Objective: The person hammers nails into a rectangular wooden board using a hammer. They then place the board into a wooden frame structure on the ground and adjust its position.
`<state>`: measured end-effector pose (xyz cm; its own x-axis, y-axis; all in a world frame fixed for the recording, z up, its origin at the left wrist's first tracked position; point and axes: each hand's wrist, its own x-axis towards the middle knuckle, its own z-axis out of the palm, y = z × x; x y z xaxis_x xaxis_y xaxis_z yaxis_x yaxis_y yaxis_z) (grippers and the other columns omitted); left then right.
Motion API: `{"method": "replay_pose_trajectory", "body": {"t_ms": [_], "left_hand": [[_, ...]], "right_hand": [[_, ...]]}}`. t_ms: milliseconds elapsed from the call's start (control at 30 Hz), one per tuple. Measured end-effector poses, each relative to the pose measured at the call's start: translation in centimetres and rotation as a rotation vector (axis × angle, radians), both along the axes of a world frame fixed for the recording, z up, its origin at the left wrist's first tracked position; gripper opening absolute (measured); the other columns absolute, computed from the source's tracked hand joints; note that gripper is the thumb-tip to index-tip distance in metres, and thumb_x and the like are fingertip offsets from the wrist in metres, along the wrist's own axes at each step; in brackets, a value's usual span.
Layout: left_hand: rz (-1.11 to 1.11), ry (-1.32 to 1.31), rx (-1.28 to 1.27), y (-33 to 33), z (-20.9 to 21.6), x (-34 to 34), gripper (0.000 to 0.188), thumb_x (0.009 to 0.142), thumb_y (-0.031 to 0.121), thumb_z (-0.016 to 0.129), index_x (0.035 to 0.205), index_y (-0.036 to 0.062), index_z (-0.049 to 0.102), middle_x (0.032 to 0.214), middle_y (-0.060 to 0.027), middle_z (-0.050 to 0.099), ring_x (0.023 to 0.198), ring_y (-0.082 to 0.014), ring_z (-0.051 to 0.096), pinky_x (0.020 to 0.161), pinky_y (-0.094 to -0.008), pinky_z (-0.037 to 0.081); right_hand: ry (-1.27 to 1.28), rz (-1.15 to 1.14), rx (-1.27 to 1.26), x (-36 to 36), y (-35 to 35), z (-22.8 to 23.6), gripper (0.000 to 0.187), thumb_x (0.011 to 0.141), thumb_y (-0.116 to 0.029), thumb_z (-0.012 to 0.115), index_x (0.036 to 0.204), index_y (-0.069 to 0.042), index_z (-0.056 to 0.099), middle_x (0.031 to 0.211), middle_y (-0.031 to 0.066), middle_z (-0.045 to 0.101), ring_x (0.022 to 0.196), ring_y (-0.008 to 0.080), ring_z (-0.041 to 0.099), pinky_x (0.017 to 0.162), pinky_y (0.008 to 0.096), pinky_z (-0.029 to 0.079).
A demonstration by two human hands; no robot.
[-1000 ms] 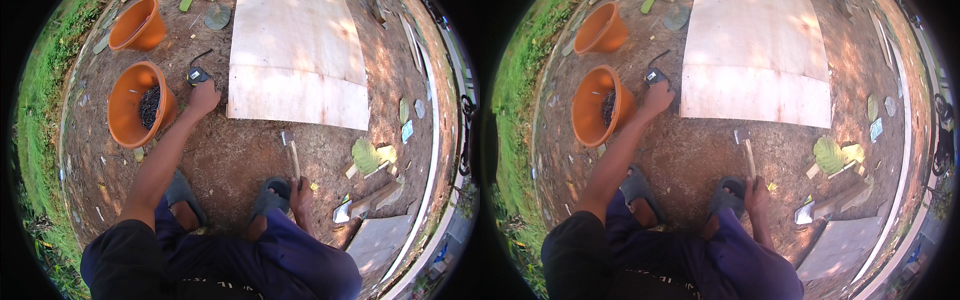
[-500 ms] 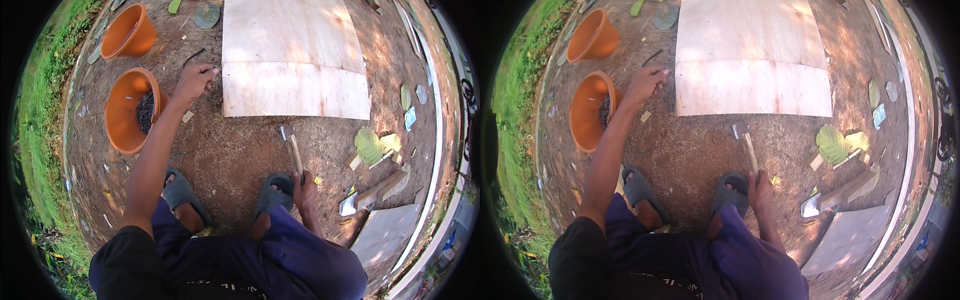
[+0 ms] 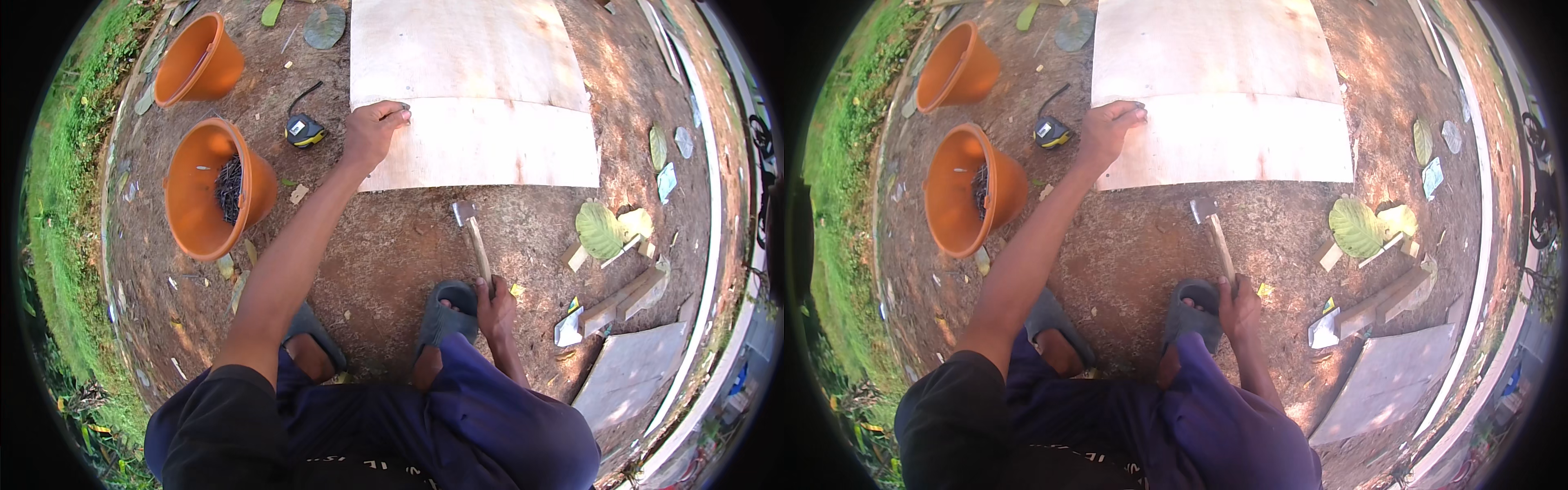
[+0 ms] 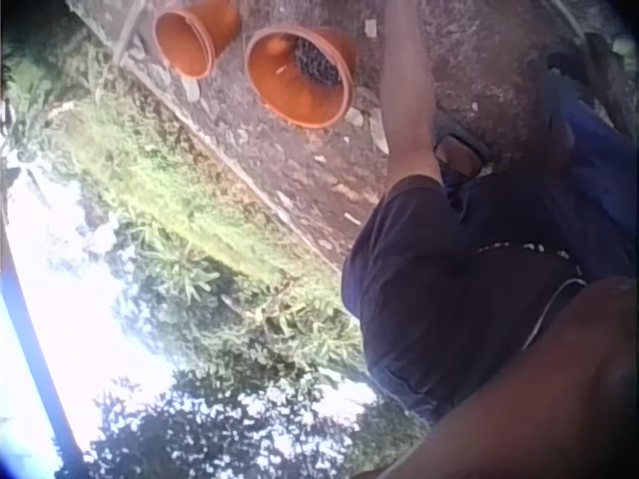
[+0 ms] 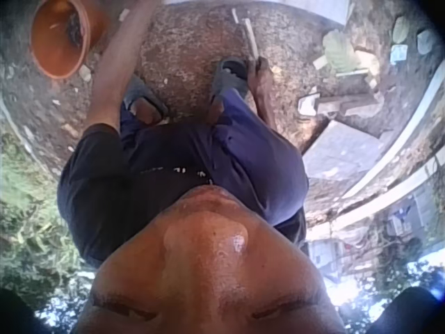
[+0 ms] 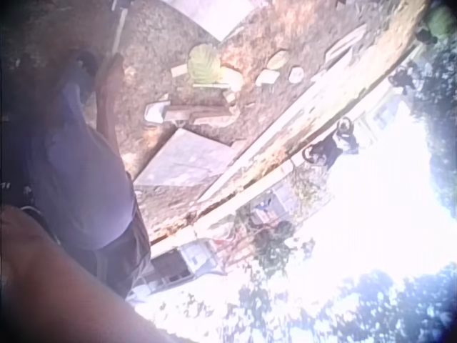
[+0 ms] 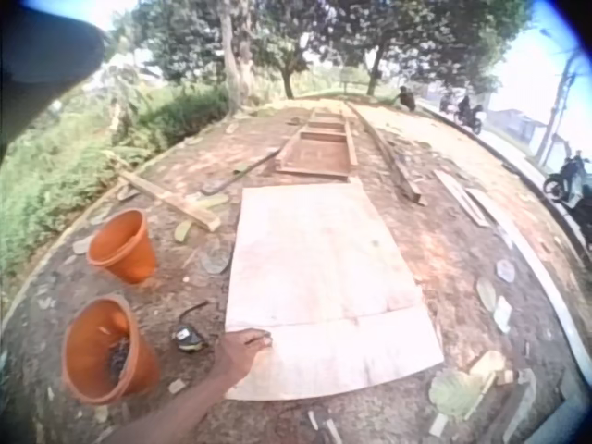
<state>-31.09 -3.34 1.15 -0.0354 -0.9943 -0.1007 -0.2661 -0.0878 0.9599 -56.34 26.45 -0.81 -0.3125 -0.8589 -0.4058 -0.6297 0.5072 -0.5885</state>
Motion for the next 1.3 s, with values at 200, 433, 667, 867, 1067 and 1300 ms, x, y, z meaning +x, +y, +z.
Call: {"method": "replay_pose_trajectory", "body": {"t_ms": [200, 433, 667, 867, 1067, 1300], "left_hand": [[0.039, -0.081, -0.054, 0.6, 0.0, -0.6, 0.028, 0.093, 0.022, 0.069, 0.104, -0.0034, 0.075, 0.091, -0.01, 0.076, 0.086, -0.0129, 0.07, 0.079, -0.027, 0.052], [0.005, -0.204, -0.203, 1.0, -0.6, -0.7, 0.025, 0.093, 0.02, 0.071, 0.105, -0.0015, 0.074, 0.092, -0.0134, 0.076, 0.081, -0.0172, 0.07, 0.075, -0.0295, 0.052], [-0.005, -0.198, -0.384, 0.8, -1.3, -0.8, 0.019, 0.093, 0.015, 0.072, 0.102, -0.0021, 0.073, 0.089, -0.0166, 0.074, 0.074, -0.0186, 0.068, 0.069, -0.0308, 0.052], [0.004, -0.161, -0.174, 1.1, -1.1, -0.3, 0.023, 0.093, 0.018, 0.071, 0.103, -0.0026, 0.073, 0.085, -0.0105, 0.074, 0.076, -0.0112, 0.063, 0.071, -0.0286, 0.05], [-0.011, -0.077, -0.231, 1.4, -1.2, -0.2, 0.018, 0.094, 0.015, 0.071, 0.1, -0.0023, 0.073, 0.074, -0.0055, 0.065, 0.067, -0.0082, 0.053, 0.061, -0.0275, 0.045], [-0.046, -0.083, -0.217, 1.6, -1.0, -0.2, 0.018, 0.095, 0.014, 0.07, 0.102, -0.0025, 0.072, 0.084, -0.0103, 0.071, 0.074, -0.0114, 0.06, 0.069, -0.0284, 0.049]], "right_hand": [[-0.093, -0.026, 0.087, 0.1, -0.9, 2.1, 0.038, 0.1, -0.032, 0.062, 0.111, 0.004, 0.065, 0.077, 0.0232, 0.068, 0.07, 0.0358, 0.07, 0.063, 0.0445, 0.052], [-0.282, 0.006, -0.018, 1.6, -6.1, 4.9, 0.035, 0.103, -0.03, 0.057, 0.107, 0.004, 0.063, 0.068, 0.0199, 0.063, 0.061, 0.0306, 0.063, 0.059, 0.0423, 0.047], [-0.208, 0.209, -0.209, 4.7, -15.1, 11.8, 0.032, 0.106, -0.028, 0.052, 0.097, 0.002, 0.056, 0.064, 0.0185, 0.059, 0.053, 0.0315, 0.059, 0.051, 0.0453, 0.042], [-0.172, 0.301, -0.159, 5.0, -17.0, 11.7, 0.037, 0.107, -0.031, 0.052, 0.096, 0.004, 0.057, 0.065, 0.0214, 0.06, 0.054, 0.0342, 0.06, 0.052, 0.0467, 0.043], [-0.161, 0.275, -0.109, 5.0, -16.9, 10.9, 0.04, 0.106, -0.033, 0.052, 0.096, 0.005, 0.058, 0.065, 0.0219, 0.06, 0.057, 0.0359, 0.061, 0.054, 0.0472, 0.045], [-0.17, 0.303, -0.132, 5.2, -17.0, 11.1, 0.039, 0.107, -0.031, 0.052, 0.093, 0.005, 0.058, 0.064, 0.0222, 0.06, 0.055, 0.036, 0.06, 0.053, 0.0471, 0.044]]}}
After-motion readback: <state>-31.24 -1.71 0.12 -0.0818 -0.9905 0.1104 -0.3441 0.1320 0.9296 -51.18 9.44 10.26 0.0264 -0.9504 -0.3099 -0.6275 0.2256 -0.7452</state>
